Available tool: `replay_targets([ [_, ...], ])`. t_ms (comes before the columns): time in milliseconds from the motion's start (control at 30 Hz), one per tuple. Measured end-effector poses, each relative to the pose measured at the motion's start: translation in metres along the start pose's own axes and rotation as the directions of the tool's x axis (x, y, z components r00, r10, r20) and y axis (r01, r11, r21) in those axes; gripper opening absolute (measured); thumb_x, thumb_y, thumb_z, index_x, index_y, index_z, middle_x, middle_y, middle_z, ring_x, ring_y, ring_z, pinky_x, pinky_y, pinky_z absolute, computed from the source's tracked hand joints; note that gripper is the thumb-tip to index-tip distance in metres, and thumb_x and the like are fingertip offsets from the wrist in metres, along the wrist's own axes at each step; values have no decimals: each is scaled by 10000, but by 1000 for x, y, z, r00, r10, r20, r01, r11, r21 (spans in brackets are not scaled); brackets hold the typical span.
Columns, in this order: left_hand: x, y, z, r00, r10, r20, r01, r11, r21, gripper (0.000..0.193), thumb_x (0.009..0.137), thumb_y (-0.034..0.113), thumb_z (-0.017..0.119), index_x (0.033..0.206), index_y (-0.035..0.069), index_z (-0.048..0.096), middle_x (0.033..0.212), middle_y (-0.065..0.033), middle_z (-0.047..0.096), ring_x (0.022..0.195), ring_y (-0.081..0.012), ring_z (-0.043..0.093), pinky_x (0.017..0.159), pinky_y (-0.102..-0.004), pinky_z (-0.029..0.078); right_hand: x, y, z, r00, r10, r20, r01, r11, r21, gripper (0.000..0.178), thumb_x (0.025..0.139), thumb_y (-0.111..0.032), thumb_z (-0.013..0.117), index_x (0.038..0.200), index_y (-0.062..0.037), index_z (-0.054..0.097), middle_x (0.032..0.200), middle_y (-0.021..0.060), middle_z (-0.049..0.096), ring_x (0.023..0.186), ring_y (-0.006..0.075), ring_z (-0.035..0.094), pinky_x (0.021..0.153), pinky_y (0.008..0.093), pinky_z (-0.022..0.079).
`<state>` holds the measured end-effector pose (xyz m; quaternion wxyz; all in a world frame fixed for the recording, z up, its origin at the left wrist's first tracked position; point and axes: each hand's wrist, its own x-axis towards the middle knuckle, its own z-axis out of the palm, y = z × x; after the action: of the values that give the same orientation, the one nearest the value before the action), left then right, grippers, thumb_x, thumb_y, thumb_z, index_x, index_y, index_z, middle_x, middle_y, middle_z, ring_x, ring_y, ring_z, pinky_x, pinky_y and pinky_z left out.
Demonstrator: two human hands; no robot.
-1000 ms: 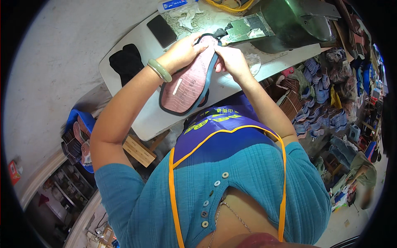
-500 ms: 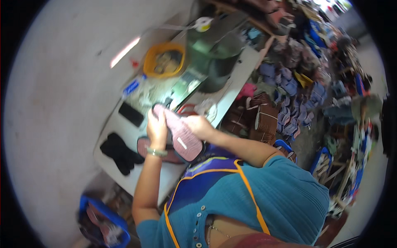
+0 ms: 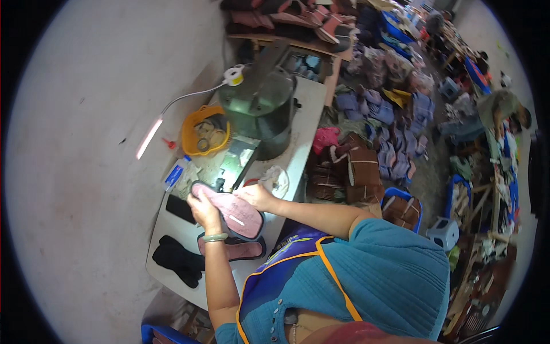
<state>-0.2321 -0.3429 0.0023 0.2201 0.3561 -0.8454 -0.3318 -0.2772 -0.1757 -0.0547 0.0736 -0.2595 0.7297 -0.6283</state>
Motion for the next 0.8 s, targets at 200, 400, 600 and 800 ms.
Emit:
replay_targets([
  [200,33,-62,8,974,135,-182,-168,969,-180,406,930,245,567,1120,-105,492,1009,-237,593,890,-310,576,870,-379,457,-43,-37,-8,660,378,649,-734,509,450,489,880,-414,616,1008,57,618,815,104,665,751,205,660,641,335,556],
  [400,36,-47,14,983,28,-181,-62,981,-183,441,925,266,550,1049,-157,555,979,-312,617,877,-376,607,813,-412,468,-38,-46,-6,742,398,539,-645,642,414,407,872,-321,608,896,84,644,730,162,673,547,216,664,507,285,548],
  [600,41,-57,12,998,-8,-67,-11,961,-277,514,933,341,531,989,-169,558,934,-320,619,823,-385,599,770,-425,472,-27,-53,8,753,495,433,-655,632,414,348,864,-240,583,872,105,632,661,170,659,479,205,647,430,282,531],
  [800,71,-56,-56,640,400,657,-279,917,-286,665,840,221,671,1381,-10,359,1407,-196,370,1266,-273,397,959,-379,431,-11,-60,26,819,401,411,-560,716,417,290,866,-213,583,845,73,623,627,153,637,468,180,637,405,290,527],
])
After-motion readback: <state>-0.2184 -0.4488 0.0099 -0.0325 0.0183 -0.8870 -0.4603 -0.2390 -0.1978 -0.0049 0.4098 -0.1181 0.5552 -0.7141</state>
